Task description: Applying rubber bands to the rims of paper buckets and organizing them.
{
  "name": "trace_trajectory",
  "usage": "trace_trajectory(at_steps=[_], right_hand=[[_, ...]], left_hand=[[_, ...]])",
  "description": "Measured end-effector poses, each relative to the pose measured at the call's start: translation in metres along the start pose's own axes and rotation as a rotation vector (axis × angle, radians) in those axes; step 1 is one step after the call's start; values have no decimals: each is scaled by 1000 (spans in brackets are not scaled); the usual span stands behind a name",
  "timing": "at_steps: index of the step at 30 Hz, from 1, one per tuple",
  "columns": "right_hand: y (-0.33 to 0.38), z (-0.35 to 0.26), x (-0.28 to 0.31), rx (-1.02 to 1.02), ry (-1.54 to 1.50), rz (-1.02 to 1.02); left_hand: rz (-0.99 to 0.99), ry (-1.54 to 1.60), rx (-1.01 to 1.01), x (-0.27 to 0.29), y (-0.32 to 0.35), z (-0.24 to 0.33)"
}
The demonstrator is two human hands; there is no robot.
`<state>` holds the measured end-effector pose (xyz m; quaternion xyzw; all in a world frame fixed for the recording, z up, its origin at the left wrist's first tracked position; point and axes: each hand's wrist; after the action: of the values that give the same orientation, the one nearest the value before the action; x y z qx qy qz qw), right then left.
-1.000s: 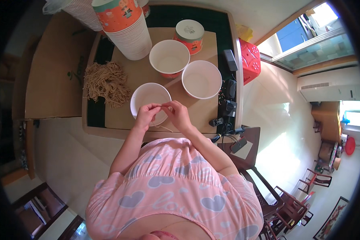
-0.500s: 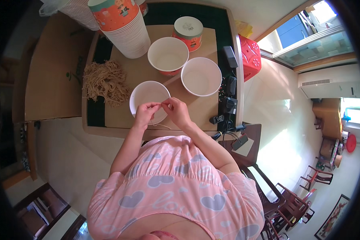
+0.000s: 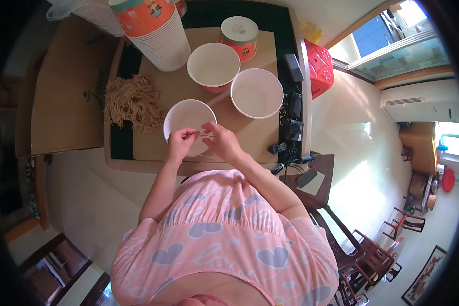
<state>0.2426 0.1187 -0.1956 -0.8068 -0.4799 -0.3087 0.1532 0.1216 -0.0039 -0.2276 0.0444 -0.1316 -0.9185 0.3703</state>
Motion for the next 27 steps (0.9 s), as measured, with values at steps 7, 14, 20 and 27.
trace_trajectory(at_steps=[7,14,20,27], right_hand=[[0,2,-10,44,255,9],[3,5,-8,54,367,-16],[4,6,-6,42,217,-12],[5,1,-4,36,160,12]], left_hand=[[-8,-67,43,3,8,8],[-30,-130,-25,2,12,3],[-17,-131,-36,-2,10,3],[-47,-155,7,0,10,5]])
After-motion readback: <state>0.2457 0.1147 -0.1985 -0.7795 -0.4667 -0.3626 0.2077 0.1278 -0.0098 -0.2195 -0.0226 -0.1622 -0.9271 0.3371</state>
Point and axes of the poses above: each hand's wrist, its own y-axis away from the middle knuckle, its own x-axis out of the back of the hand, z = x × y, and after that the axes turned 13 degrees about y, right-handed
